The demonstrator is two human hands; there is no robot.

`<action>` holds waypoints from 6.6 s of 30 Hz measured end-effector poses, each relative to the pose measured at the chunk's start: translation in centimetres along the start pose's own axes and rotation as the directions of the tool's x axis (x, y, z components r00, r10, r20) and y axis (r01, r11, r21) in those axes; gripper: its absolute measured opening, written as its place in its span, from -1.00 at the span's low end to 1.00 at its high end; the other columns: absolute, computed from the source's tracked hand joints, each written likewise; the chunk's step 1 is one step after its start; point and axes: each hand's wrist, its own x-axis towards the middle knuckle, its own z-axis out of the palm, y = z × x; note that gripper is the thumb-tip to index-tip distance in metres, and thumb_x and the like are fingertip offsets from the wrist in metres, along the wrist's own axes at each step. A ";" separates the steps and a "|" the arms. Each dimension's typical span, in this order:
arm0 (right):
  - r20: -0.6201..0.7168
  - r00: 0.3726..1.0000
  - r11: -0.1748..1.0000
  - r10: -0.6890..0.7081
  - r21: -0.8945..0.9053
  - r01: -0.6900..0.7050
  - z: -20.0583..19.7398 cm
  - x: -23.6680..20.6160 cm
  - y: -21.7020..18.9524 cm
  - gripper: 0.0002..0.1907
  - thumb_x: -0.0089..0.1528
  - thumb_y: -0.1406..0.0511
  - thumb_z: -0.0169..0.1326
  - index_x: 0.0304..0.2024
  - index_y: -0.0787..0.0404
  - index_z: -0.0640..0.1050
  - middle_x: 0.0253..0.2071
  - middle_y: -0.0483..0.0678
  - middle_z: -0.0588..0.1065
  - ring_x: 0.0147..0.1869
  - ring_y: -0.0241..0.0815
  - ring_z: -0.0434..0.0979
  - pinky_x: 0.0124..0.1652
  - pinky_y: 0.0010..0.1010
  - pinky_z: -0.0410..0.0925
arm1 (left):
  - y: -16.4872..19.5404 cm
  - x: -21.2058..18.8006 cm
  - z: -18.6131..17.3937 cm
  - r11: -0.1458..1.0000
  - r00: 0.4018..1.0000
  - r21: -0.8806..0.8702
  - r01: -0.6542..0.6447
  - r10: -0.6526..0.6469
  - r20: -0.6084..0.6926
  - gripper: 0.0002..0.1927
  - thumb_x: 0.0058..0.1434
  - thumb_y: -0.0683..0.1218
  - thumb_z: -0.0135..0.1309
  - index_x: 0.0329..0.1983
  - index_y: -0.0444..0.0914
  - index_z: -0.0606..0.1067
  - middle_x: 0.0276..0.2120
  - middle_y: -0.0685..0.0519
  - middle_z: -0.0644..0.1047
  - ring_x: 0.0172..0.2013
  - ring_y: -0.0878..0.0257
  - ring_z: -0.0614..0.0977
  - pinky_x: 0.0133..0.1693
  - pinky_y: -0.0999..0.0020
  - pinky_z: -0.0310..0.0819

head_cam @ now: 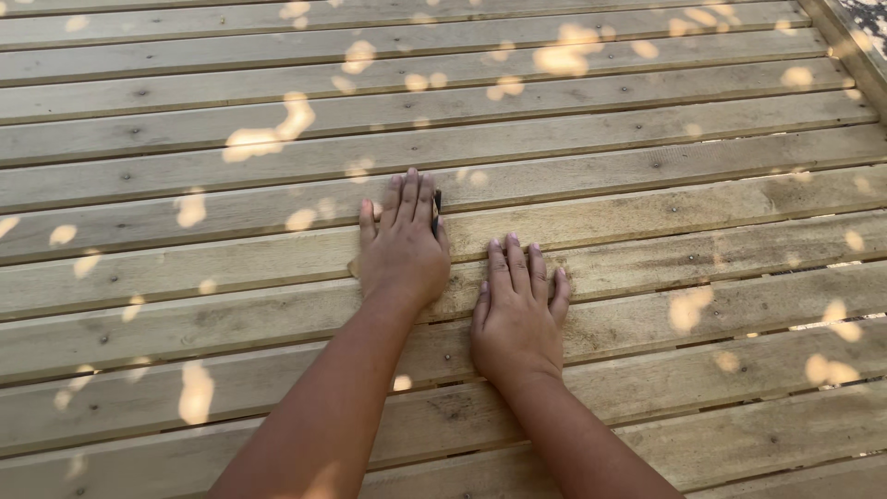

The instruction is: The person sands a wooden slatted surface using a sanding block. They move the block back and forth along the planks, occasionally adjusting their grip and position to reach different areas of the surface.

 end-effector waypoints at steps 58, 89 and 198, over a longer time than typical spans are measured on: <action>-0.101 0.995 0.996 -0.024 0.086 0.032 0.0 0.1 -0.1 -0.41 0.35 0.16 -0.29 0.44 0.06 0.21 0.51 -0.06 0.09 0.59 0.01 -0.11 0.45 -0.07 -0.23 | -1.7 -8.6 1.5 0.961 0.956 0.026 -0.277 0.278 -0.095 -0.32 0.36 0.16 -0.43 0.57 0.05 -0.05 0.54 0.19 0.00 0.50 0.23 -0.08 0.41 -0.08 -0.43; -0.104 0.994 0.992 -0.009 0.124 0.022 -0.1 0.2 0.3 -0.43 0.37 0.18 -0.29 0.44 0.07 0.25 0.52 -0.10 0.12 0.60 0.00 -0.07 0.44 -0.08 -0.09 | -10.8 -4.6 0.6 0.997 0.993 -0.045 0.065 -0.069 -0.092 -0.37 0.42 0.22 -0.64 0.56 0.10 -0.16 0.54 0.30 -0.18 0.50 0.32 -0.31 0.41 0.00 -0.66; -0.080 0.997 0.987 0.021 0.162 -0.008 -0.8 0.2 0.2 -0.41 0.31 0.28 -0.24 0.43 0.10 0.25 0.51 -0.09 0.12 0.60 0.01 -0.08 0.41 -0.08 -0.03 | -8.7 2.0 -0.7 1.000 1.000 0.003 0.013 -0.013 0.013 -0.42 0.46 0.17 -0.62 0.55 0.22 -0.24 0.55 0.35 -0.23 0.51 0.30 -0.27 0.40 -0.12 -0.58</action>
